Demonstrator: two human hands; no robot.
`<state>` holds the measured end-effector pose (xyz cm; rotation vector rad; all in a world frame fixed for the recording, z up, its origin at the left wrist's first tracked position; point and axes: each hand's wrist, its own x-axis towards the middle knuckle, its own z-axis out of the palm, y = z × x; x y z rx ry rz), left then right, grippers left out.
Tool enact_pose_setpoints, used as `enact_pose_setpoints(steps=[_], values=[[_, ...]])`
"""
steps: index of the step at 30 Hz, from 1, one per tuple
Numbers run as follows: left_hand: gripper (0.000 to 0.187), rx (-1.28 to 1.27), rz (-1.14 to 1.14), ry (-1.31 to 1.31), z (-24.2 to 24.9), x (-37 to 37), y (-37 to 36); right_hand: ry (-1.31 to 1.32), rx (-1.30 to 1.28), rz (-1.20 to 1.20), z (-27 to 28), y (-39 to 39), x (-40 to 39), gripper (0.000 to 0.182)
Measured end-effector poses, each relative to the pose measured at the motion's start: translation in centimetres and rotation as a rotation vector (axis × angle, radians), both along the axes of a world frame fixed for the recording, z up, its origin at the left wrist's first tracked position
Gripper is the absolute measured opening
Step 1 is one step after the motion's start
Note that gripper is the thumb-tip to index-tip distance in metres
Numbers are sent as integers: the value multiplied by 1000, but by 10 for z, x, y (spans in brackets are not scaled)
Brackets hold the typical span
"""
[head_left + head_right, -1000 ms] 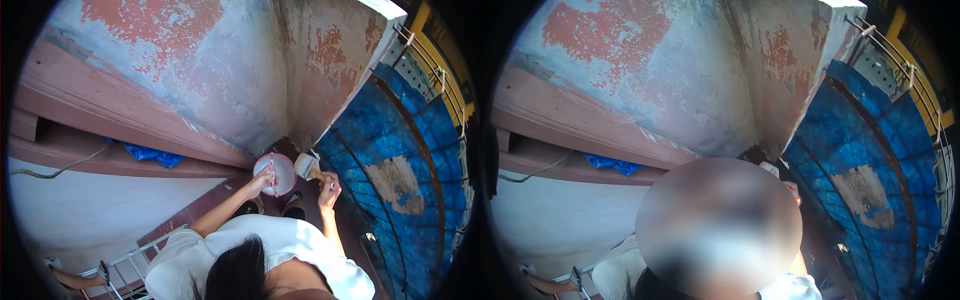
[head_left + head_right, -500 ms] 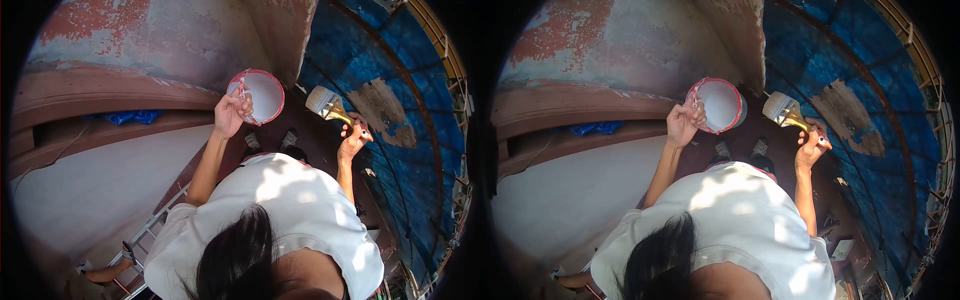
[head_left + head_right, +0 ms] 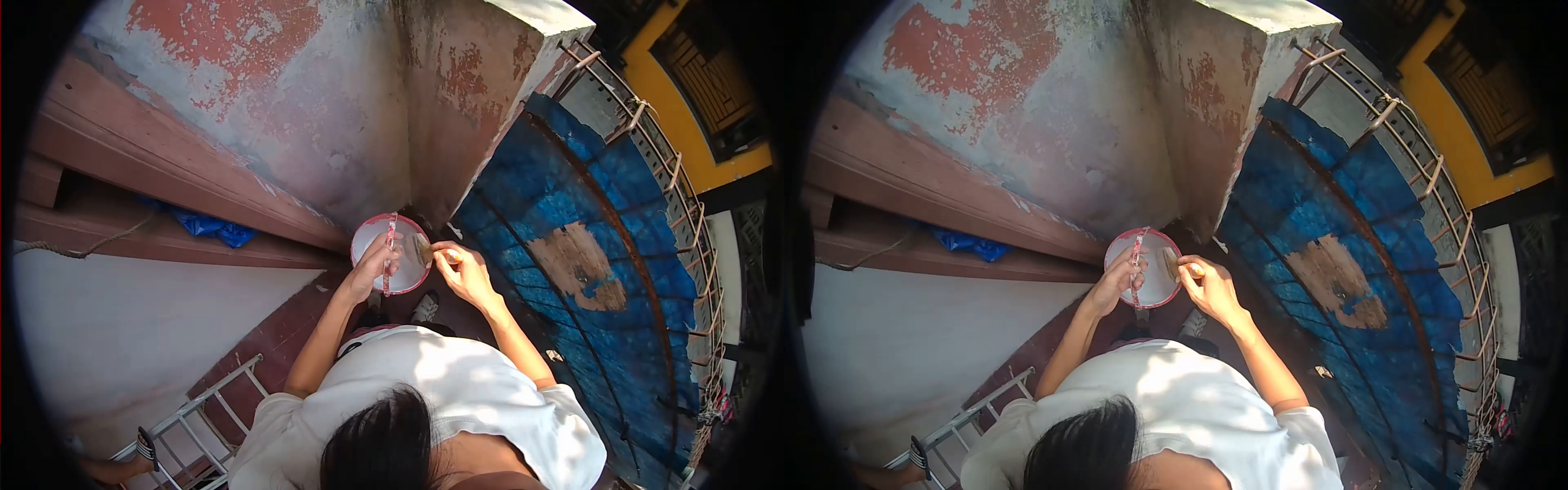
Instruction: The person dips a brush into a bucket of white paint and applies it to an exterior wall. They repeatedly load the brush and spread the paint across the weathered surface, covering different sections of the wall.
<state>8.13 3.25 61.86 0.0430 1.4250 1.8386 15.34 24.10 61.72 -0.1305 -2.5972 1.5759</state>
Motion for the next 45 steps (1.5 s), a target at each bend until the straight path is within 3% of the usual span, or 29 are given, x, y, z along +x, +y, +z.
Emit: enact_pose_setpoints(steps=[6, 9, 18, 22, 24, 25, 29, 32, 37, 45], values=[[51, 102, -139, -49, -17, -25, -24, -164, 413, 332, -54, -53, -45, 16], [50, 209, -204, -84, -22, -33, -33, -173, 532, 285, -97, -73, -57, 16], [51, 420, -372, -146, -25, -66, -52, -292, 514, -44, -74, -99, -50, 15], [50, 500, -382, -244, -25, -83, -55, -124, 61, -330, -7, -108, -31, 15], [48, 511, -395, -238, -27, -83, -52, 51, -22, -425, -6, -108, -23, 20], [48, 520, -400, -253, -28, -84, -51, -32, -29, -464, 14, -110, -19, 24], [47, 527, -369, -262, -34, -84, -50, 93, -149, -680, -7, -107, -7, 27], [50, 542, -344, -261, -36, -87, -55, 45, -355, -836, -13, -106, 3, 28], [52, 588, -306, -270, -30, -92, -62, 182, -607, -884, -18, -101, 9, 43], [56, 641, -262, -309, -18, -95, -65, 160, -850, -801, -24, -94, 13, 42]])
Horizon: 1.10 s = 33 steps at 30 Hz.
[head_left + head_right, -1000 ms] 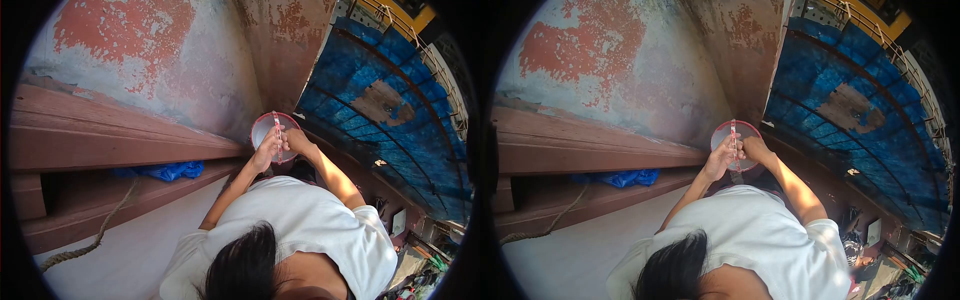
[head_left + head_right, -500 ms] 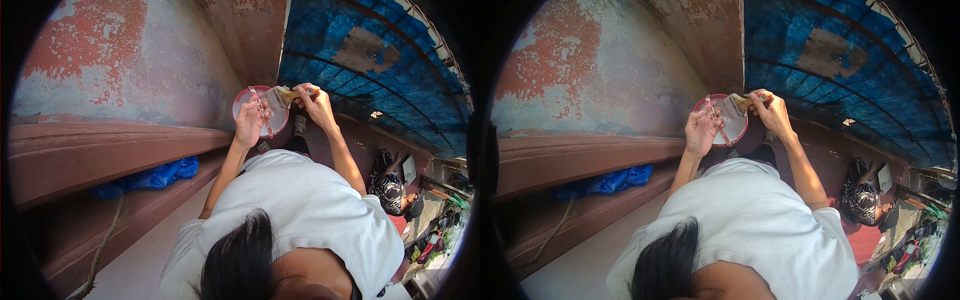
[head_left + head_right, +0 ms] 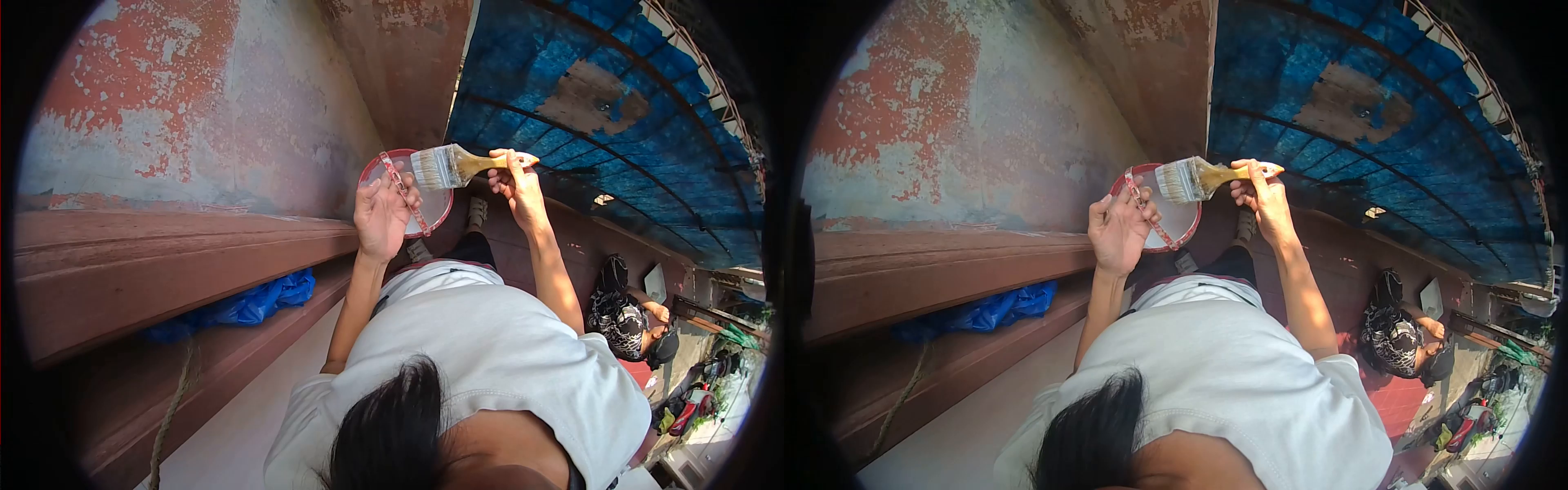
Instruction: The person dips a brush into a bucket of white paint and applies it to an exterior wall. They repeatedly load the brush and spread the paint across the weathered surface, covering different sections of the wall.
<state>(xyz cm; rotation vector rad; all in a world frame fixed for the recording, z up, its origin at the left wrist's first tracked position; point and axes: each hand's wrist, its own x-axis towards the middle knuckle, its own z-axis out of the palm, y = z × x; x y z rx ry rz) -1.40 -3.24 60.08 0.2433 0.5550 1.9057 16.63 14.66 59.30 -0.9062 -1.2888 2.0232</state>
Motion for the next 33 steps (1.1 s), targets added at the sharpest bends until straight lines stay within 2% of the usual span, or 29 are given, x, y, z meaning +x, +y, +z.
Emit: enact_pose_setpoints(steps=[5, 11, 13, 27, 29, 33], values=[[59, 25, 19, -14, 6, -5, -1, 82, -38, 161, 4, -8, -1, 34], [62, 12, 5, 13, 6, -13, 3, 111, -2, 177, 14, -18, 3, 31], [62, 4, -2, 16, 6, -15, 3, -9, 123, 218, 21, -21, 3, 29], [62, -18, -51, 83, 3, -24, 5, -13, 301, 70, 12, -28, -8, 24], [60, -11, -61, 73, 0, -23, 5, -91, 293, 45, 9, -27, -9, 23], [60, 3, -90, 80, -5, -23, 5, -122, 345, 110, 15, -28, -14, 13]])
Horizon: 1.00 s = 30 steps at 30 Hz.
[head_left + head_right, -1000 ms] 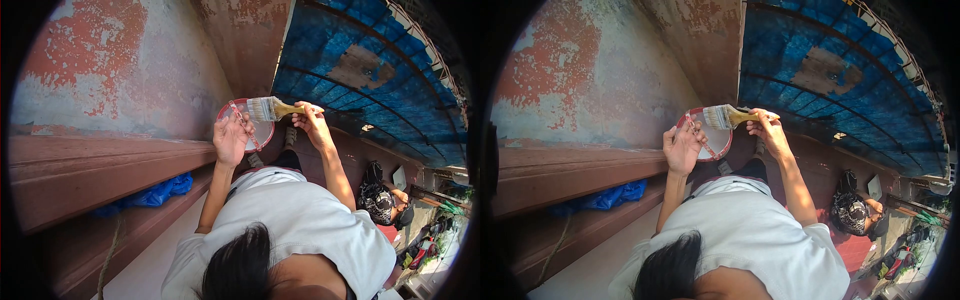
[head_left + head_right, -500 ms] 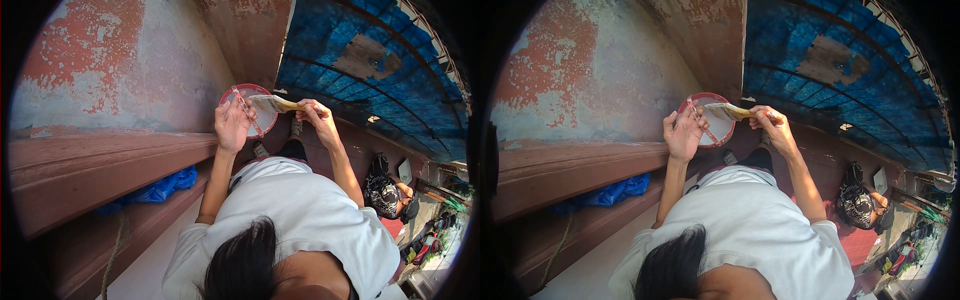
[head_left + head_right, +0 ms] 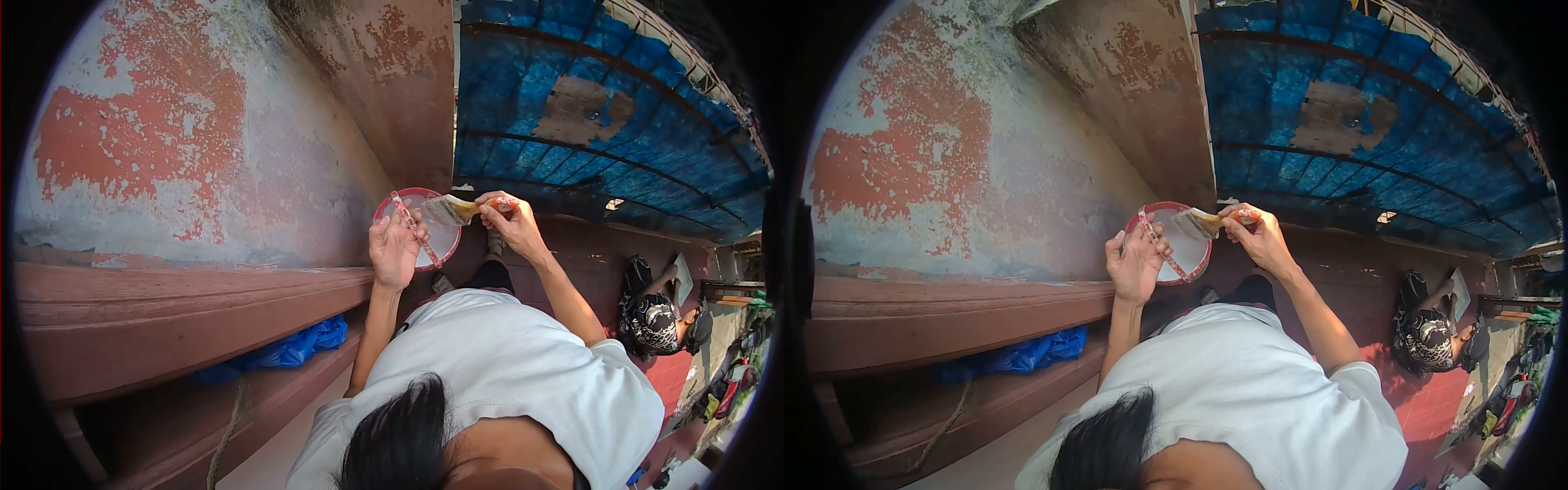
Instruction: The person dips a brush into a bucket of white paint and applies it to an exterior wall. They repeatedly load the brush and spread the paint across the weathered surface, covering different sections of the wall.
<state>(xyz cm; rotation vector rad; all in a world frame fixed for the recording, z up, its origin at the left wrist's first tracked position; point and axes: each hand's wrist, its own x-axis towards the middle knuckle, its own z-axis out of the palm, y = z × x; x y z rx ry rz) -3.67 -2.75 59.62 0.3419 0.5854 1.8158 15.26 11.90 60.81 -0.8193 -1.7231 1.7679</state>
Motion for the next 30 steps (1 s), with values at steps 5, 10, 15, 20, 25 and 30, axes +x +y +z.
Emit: enact_pose_setpoints(steps=[5, 10, 15, 20, 25, 30], values=[[61, -12, 1, 2, -1, -1, -4, -23, 75, -3, 3, -3, -4, 12], [61, -14, 0, 11, -2, 1, -6, -41, 133, -12, -1, -7, -7, 11], [61, -17, -4, 1, -3, 1, -7, -28, 160, -51, 5, -9, -8, 11], [63, -19, -1, -6, -4, 0, -7, -33, 54, -56, 2, -3, -6, 10], [63, -14, 3, 13, 2, 2, -8, -107, 153, -62, -5, 5, -2, 12], [62, -5, 20, 19, -2, 2, -8, -235, 153, -50, -1, 7, -1, 13]])
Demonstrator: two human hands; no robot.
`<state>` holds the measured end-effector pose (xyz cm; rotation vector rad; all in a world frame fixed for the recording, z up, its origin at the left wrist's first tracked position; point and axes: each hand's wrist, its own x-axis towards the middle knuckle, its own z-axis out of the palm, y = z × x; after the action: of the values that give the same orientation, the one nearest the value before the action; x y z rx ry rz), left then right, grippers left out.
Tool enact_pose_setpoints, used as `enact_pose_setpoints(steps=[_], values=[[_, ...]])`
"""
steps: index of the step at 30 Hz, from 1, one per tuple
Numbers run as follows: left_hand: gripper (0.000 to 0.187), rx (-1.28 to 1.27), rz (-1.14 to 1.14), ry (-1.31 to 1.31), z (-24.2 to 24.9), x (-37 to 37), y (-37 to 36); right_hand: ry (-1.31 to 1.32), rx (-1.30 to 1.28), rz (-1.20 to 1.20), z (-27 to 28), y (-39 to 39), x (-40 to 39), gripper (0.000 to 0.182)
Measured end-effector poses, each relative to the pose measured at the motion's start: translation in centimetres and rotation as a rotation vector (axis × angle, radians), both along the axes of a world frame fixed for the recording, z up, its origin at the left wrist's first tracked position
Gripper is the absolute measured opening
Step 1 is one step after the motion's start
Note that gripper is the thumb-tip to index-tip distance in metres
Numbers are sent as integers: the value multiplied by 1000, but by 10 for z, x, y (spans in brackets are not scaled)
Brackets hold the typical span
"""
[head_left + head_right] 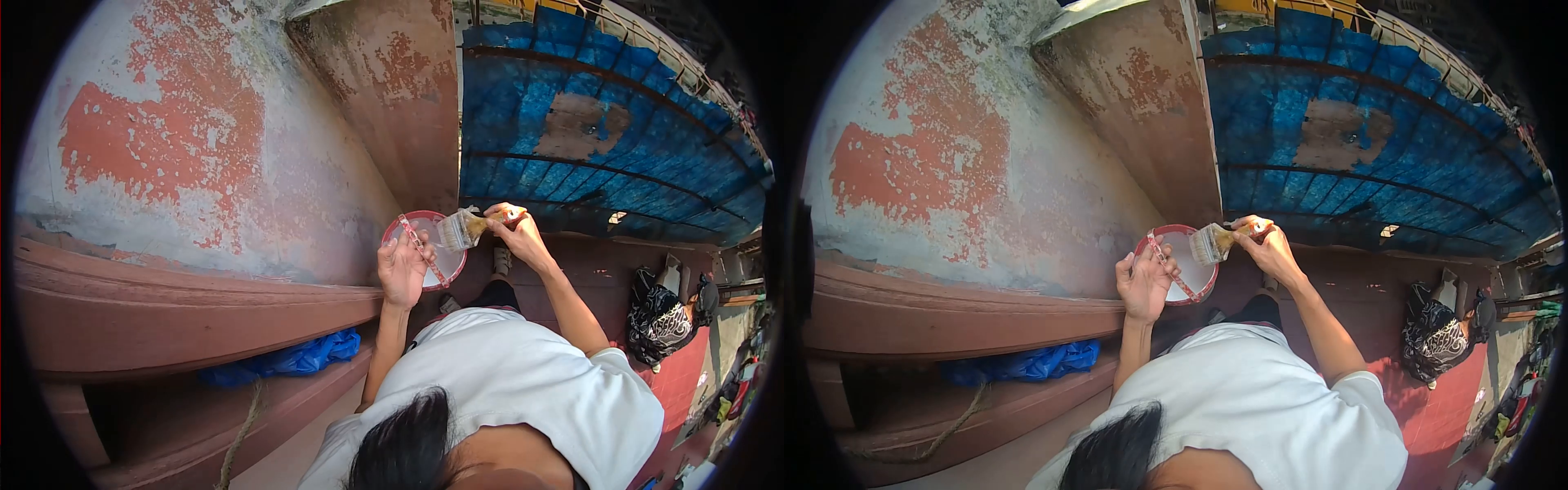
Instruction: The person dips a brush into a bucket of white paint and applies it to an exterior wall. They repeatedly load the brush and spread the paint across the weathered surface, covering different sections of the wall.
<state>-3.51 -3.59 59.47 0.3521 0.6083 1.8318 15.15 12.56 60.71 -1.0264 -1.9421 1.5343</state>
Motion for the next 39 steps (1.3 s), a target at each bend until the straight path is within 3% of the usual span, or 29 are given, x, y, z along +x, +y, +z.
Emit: enact_pose_setpoints(steps=[2, 8, 11, 14, 18, 20, 24, 27, 30, 39], values=[[62, 0, 7, -3, -1, 1, 1, 156, -123, 10, -3, -4, -3, 14], [59, 15, 8, -40, -8, -1, 0, 87, 83, 35, -9, -15, -8, 13], [60, 11, 29, -48, -7, -2, 1, 120, 54, 22, -12, -10, -12, 14], [61, 19, 80, -68, -3, -2, 0, 340, -295, -24, 1, 2, -12, 25], [62, 52, 141, -88, 4, 1, -1, 567, -246, -47, 43, 30, -25, 29], [61, 59, 141, -88, 7, 1, 0, 686, -84, 0, 80, 43, -35, 22], [60, 61, 123, -77, 3, 1, 0, 782, 547, 58, 159, 52, -60, 17], [59, 52, 116, -86, -3, 0, -2, 568, 1183, 50, 204, 53, -71, 26], [58, 43, 120, -91, -5, 0, -4, 406, 1541, 67, 211, 54, -88, 33], [56, 35, 95, -124, -9, 1, -7, 241, 1742, 131, 185, 63, -120, 22]])
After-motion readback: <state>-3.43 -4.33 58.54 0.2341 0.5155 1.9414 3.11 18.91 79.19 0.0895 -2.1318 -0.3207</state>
